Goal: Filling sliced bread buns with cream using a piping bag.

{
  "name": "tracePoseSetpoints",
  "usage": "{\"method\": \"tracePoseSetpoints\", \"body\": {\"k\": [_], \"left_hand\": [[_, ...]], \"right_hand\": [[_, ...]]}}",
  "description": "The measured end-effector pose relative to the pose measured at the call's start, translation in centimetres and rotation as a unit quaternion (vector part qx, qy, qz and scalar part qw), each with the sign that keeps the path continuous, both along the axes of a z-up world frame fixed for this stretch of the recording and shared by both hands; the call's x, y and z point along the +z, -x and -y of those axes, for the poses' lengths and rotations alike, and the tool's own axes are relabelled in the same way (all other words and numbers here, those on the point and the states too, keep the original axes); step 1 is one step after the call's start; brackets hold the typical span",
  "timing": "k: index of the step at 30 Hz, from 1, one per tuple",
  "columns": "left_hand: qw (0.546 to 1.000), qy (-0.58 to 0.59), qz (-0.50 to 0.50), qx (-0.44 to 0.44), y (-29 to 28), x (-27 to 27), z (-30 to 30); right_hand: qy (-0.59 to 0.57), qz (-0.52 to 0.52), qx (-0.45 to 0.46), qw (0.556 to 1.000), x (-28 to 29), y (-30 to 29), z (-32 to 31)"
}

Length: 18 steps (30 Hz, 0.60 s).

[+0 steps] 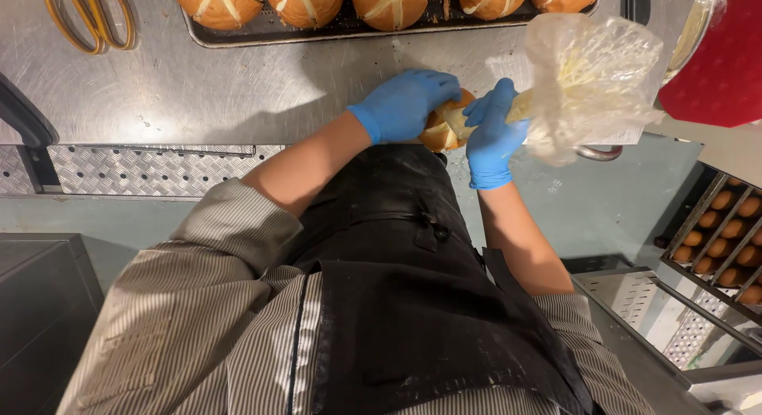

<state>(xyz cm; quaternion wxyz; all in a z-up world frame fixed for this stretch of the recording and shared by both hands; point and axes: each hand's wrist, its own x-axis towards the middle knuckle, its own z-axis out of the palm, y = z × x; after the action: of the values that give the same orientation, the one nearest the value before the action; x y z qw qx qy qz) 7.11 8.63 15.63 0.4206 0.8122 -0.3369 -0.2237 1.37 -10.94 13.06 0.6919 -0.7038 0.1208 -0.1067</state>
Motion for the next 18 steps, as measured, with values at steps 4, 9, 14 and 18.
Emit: {"method": "tracePoseSetpoints", "body": {"k": [4,9,14,18], "left_hand": [[0.997,0.046,0.048,0.03,2.1,-1.9,-0.6],[0.988,0.088,0.02,0.128,5.6,-1.5,-0.9],[0.983,0.051,-0.016,0.177,5.4,-2.2,-0.1],[0.977,0.092,0.178,0.078,2.1,-2.6,1.3]], "right_hand": [[0.159,-0.014,0.081,0.984,-0.4,0.9,0.9],[0.069,-0.032,0.035,0.996,-2.8,1.4,0.6],[0.026,-0.016,-0.026,0.999,-3.9,1.3,0.4],[0.007,0.019,-0.043,0.999,0.2,1.1,-0.5]]}}
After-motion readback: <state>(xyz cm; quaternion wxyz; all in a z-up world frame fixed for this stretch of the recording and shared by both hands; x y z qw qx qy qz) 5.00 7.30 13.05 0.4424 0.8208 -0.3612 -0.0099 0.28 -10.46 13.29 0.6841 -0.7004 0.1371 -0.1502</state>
